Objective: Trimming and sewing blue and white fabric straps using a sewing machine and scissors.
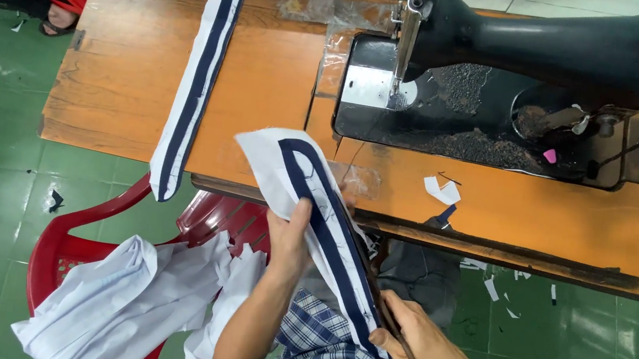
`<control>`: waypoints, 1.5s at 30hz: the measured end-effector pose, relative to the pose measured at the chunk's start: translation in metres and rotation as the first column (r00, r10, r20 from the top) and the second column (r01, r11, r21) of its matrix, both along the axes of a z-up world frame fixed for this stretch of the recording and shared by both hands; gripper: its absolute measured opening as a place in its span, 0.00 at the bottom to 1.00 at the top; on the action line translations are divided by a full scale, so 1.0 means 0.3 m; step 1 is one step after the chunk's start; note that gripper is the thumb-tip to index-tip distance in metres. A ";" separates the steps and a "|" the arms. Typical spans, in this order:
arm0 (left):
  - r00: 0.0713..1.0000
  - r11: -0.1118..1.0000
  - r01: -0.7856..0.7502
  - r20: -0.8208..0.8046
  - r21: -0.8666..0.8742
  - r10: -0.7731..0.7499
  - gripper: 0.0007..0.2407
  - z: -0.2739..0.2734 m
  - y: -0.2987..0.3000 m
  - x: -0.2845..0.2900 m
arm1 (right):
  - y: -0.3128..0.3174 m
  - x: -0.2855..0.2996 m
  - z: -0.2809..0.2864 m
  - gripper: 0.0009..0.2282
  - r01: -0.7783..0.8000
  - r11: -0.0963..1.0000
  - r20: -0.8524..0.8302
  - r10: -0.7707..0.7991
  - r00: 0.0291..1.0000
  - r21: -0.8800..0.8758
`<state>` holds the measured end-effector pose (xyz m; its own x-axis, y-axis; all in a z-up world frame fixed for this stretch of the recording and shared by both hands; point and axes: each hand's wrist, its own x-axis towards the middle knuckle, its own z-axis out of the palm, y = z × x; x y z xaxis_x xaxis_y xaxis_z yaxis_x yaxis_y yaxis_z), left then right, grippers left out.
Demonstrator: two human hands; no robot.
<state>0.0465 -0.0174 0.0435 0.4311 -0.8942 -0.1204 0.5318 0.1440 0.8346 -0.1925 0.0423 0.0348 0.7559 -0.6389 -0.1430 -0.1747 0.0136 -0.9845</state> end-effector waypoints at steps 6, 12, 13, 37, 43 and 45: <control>0.988 0.981 -0.110 0.121 0.159 0.091 0.16 0.125 -0.052 -0.044 | 0.007 -0.013 0.002 0.30 -0.120 0.956 0.141 0.084 0.986 0.266; 0.992 0.960 -0.117 0.076 0.256 0.100 0.14 0.140 -0.054 -0.064 | -0.010 -0.009 0.009 0.32 -0.064 0.990 -0.002 0.064 0.998 -0.124; 0.992 0.960 -0.116 0.076 0.257 0.099 0.14 0.134 -0.047 -0.066 | -0.014 -0.005 0.023 0.32 -0.063 0.990 -0.002 0.064 0.998 -0.123; 0.995 0.987 -0.041 0.100 0.157 0.025 0.14 0.041 0.014 -0.076 | 0.013 -0.044 -0.089 0.24 -0.131 0.991 -0.081 0.130 0.988 -0.011; 0.987 0.967 -0.047 0.160 0.250 0.007 0.15 -0.001 0.061 -0.120 | -0.046 -0.015 0.003 0.29 -0.110 0.991 -0.048 0.107 0.993 -0.079; 0.988 0.967 -0.024 0.153 0.252 -0.015 0.18 -0.006 0.073 -0.126 | -0.050 -0.011 -0.002 0.24 -0.092 0.991 -0.139 0.078 0.987 -0.100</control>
<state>0.0087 0.0046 0.0418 0.4658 -0.8412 -0.2747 0.3952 -0.0801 0.9151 -0.1959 0.0273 0.0343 0.7867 -0.5899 -0.1818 -0.3017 -0.1105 -0.9470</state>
